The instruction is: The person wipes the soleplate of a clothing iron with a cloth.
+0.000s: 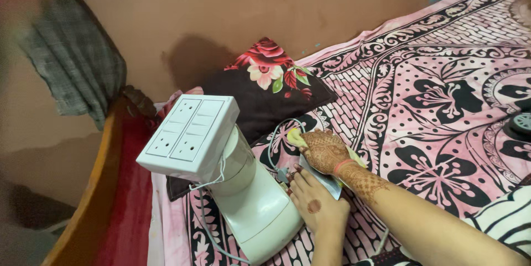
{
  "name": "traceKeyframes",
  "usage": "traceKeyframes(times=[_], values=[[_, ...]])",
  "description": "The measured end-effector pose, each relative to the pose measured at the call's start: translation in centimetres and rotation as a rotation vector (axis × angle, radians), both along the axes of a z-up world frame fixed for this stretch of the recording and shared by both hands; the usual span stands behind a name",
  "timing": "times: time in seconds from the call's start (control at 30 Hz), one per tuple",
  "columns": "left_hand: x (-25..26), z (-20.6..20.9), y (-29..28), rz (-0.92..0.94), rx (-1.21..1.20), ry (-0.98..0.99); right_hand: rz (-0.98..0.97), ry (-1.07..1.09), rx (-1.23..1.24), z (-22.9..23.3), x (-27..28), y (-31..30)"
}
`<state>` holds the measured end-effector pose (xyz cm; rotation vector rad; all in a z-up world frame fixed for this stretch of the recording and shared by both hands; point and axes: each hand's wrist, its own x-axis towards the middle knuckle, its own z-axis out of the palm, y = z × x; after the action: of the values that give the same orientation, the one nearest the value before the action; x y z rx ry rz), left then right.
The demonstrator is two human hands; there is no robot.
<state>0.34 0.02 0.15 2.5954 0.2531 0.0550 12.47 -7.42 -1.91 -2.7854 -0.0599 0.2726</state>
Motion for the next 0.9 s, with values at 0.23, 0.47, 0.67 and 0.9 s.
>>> traceKeyframes(times=[0.23,0.47,0.67,0.9], values=[[-0.1,-1.9,0.1,-0.017,0.011,0.030,0.333,-0.329,0.211,-6.4,-2.8,-2.7],[2.7,-9.7,-0.4,0.089,0.154,-0.440,0.458,-0.333,0.214,-8.6,-5.6,-5.9],[0.1,-2.4,-0.4,-0.017,0.033,-0.051,0.380,-0.543,0.040,-5.2,-3.0,-4.1],[0.0,-0.2,-1.1,0.005,0.063,-0.045,0.043,-0.237,-0.017,-0.3,0.8,-1.7]])
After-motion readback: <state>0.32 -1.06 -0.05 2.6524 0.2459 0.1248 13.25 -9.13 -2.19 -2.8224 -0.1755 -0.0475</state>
